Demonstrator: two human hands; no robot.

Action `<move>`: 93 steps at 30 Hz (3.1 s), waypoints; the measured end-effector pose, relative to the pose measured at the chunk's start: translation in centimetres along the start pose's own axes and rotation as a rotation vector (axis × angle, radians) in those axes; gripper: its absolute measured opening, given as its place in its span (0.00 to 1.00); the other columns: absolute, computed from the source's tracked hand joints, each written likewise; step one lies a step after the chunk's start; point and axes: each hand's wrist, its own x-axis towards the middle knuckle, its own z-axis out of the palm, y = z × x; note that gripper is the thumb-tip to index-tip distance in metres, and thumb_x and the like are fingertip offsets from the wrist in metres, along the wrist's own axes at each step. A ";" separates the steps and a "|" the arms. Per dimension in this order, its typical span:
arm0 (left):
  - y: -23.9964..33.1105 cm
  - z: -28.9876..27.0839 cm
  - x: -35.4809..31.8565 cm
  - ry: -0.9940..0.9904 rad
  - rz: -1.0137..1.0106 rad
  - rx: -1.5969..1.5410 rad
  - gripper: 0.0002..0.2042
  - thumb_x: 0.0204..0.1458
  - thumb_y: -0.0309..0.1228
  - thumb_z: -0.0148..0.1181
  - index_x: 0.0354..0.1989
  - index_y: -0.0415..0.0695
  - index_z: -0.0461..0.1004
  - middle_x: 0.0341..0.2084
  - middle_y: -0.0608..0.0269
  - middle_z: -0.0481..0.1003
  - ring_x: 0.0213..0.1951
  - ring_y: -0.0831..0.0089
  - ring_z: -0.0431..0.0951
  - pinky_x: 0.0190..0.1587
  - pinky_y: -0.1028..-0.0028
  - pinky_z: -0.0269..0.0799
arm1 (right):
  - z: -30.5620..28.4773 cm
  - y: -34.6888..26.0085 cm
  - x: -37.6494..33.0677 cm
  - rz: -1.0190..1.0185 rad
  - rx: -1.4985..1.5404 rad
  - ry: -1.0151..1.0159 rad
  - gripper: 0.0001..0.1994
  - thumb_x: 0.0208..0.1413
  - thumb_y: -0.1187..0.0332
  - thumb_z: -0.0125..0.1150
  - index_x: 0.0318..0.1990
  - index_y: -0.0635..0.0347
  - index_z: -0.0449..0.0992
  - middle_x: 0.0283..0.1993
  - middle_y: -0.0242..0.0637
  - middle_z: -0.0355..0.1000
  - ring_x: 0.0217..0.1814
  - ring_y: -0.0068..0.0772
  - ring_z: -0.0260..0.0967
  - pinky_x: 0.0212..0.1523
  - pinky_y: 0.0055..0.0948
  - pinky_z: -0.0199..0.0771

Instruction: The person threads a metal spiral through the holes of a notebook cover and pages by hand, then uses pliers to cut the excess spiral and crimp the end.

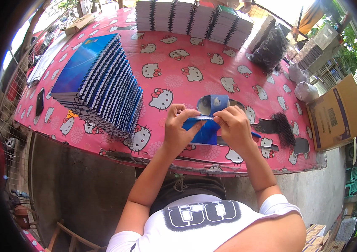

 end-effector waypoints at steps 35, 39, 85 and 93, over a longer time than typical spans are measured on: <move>0.4 -0.9 0.4 -0.117 0.029 -0.008 0.13 0.35 0.24 0.75 0.31 0.49 0.82 0.43 0.62 0.67 0.35 0.72 0.70 0.40 0.72 0.71 | -2.3 9.9 0.9 0.012 -0.216 -0.311 0.15 0.46 0.70 0.61 0.45 0.59 0.74 0.35 0.46 0.75 0.45 0.50 0.73 0.44 0.42 0.73; 0.1 -0.6 0.6 -0.125 0.033 -0.042 0.14 0.34 0.26 0.76 0.32 0.45 0.79 0.41 0.61 0.66 0.39 0.69 0.70 0.39 0.71 0.71 | -0.7 10.9 0.9 0.202 -0.356 -0.421 0.24 0.42 0.66 0.67 0.49 0.61 0.70 0.36 0.52 0.74 0.44 0.53 0.73 0.45 0.44 0.73; -2.3 -2.2 -0.4 -0.041 -0.247 -0.619 0.10 0.47 0.15 0.65 0.38 0.38 0.75 0.40 0.58 0.77 0.42 0.75 0.78 0.41 0.78 0.77 | 3.8 11.4 2.1 0.140 -0.518 -0.044 0.27 0.47 0.64 0.63 0.56 0.57 0.64 0.64 0.53 0.54 0.64 0.58 0.57 0.56 0.46 0.66; 2.0 -2.3 -2.9 0.045 0.287 -0.203 0.11 0.44 0.14 0.67 0.35 0.37 0.74 0.38 0.50 0.77 0.40 0.68 0.80 0.36 0.74 0.81 | 1.7 7.0 -5.0 0.485 -0.307 -0.325 0.31 0.50 0.53 0.64 0.56 0.63 0.63 0.60 0.53 0.59 0.62 0.56 0.59 0.57 0.48 0.64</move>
